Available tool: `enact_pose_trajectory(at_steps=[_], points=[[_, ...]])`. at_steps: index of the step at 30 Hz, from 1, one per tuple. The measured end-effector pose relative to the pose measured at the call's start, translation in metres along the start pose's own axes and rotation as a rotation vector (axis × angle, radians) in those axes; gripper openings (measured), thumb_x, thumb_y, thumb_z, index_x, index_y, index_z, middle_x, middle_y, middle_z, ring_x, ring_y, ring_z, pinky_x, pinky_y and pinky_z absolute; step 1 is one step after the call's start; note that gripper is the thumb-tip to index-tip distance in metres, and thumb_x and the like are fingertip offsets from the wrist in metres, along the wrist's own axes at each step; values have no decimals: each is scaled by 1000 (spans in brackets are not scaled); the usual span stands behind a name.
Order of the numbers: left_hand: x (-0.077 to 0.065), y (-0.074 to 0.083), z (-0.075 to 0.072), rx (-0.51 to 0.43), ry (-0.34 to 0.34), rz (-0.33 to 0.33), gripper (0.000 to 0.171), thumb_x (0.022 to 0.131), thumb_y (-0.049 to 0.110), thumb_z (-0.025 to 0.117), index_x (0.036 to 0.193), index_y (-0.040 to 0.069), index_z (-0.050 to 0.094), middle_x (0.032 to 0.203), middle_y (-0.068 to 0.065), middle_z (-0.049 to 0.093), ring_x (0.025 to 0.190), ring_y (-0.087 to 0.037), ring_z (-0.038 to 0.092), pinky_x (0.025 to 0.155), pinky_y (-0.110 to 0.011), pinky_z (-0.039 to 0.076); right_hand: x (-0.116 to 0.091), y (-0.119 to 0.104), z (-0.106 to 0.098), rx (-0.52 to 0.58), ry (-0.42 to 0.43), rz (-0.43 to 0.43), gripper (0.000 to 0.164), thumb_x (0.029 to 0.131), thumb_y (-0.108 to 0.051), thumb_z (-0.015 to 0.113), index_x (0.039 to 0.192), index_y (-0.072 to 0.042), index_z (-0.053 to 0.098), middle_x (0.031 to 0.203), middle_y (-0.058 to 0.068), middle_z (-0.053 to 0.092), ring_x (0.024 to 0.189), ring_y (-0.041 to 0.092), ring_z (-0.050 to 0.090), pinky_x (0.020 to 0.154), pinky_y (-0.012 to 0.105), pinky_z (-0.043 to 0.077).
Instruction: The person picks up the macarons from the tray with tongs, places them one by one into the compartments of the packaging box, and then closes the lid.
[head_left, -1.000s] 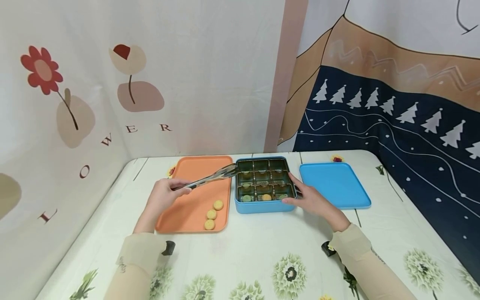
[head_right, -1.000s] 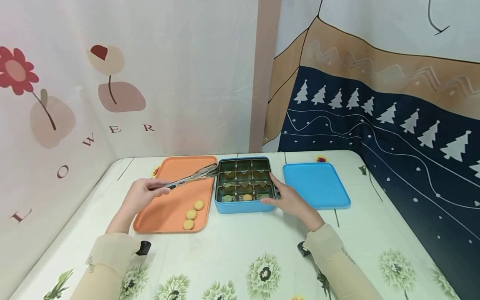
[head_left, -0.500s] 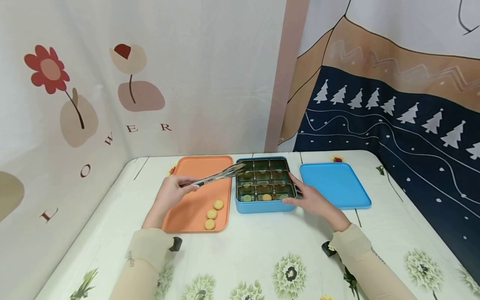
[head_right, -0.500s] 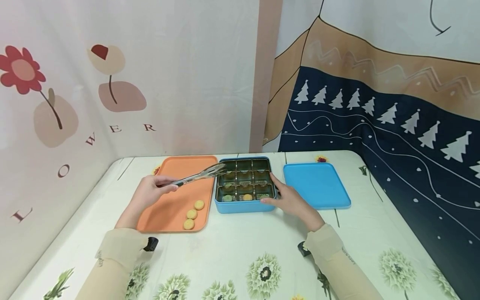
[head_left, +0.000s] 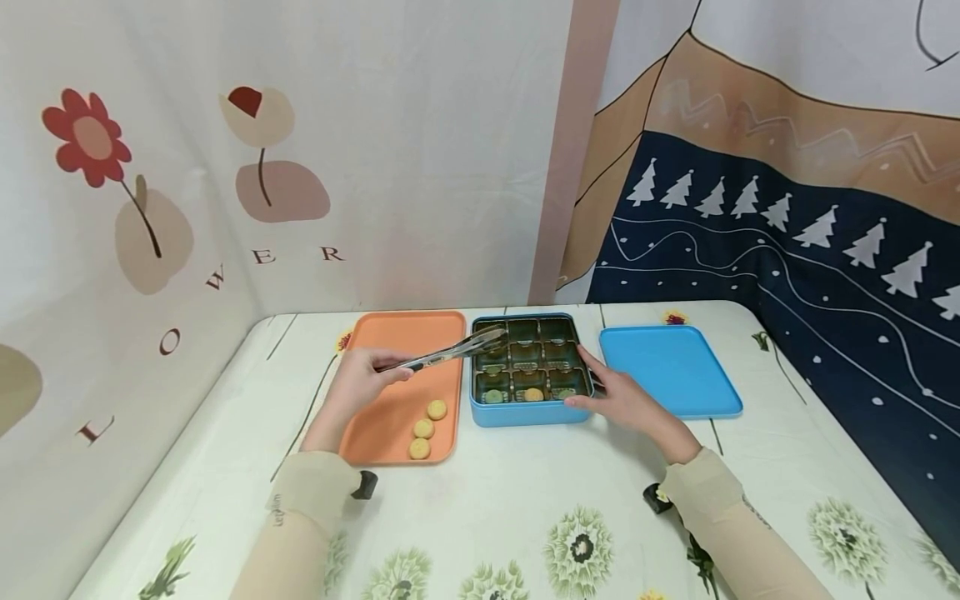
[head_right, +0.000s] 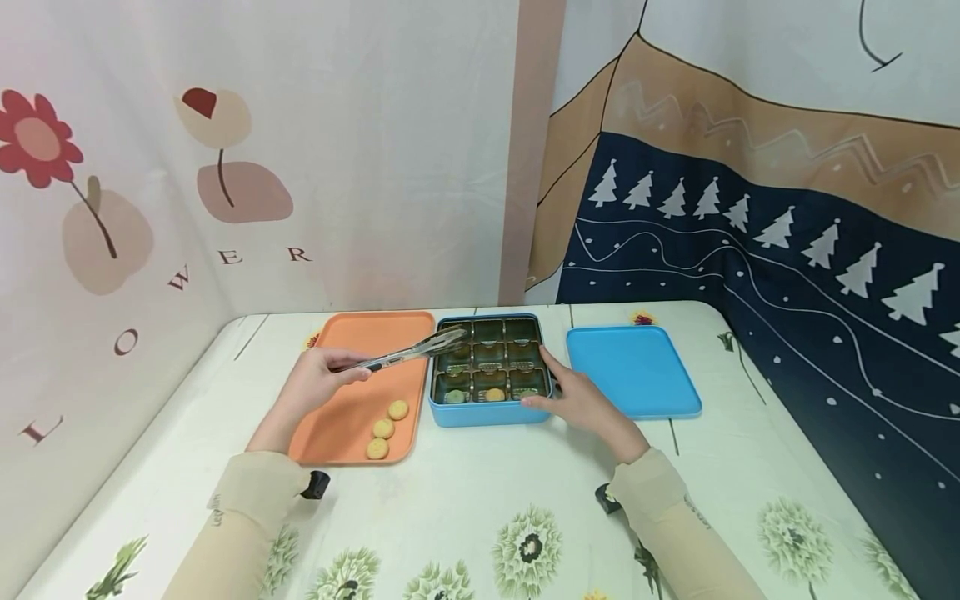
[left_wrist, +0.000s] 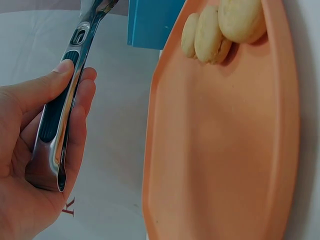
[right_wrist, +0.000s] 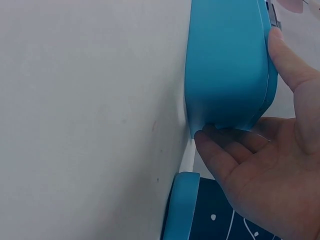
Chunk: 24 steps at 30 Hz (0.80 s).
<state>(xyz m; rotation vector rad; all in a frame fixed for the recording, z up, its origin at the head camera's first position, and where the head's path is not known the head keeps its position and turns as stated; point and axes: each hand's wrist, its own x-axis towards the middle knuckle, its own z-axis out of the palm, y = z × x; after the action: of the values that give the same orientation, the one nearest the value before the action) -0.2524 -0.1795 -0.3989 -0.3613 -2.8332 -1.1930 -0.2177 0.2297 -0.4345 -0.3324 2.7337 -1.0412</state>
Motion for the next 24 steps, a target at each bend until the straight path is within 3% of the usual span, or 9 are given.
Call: enact_pose_trajectory(at_steps=[14, 24], points=[[7, 9, 13, -52, -57, -26, 24, 90, 16, 75, 112, 6, 76, 104, -12, 77, 83, -18, 66, 70, -27, 50, 0, -2, 0, 15, -1, 0, 99, 91, -50, 68, 162, -18, 7, 160, 30, 23, 138, 51, 40, 101, 61, 43], [8, 13, 22, -35, -64, 12, 23, 89, 17, 76, 111, 9, 77, 106, -10, 77, 81, -14, 65, 69, -28, 51, -1, -2, -1, 8, -4, 10, 99, 91, -51, 68, 162, -19, 7, 159, 32, 25, 135, 50, 44, 95, 55, 47]])
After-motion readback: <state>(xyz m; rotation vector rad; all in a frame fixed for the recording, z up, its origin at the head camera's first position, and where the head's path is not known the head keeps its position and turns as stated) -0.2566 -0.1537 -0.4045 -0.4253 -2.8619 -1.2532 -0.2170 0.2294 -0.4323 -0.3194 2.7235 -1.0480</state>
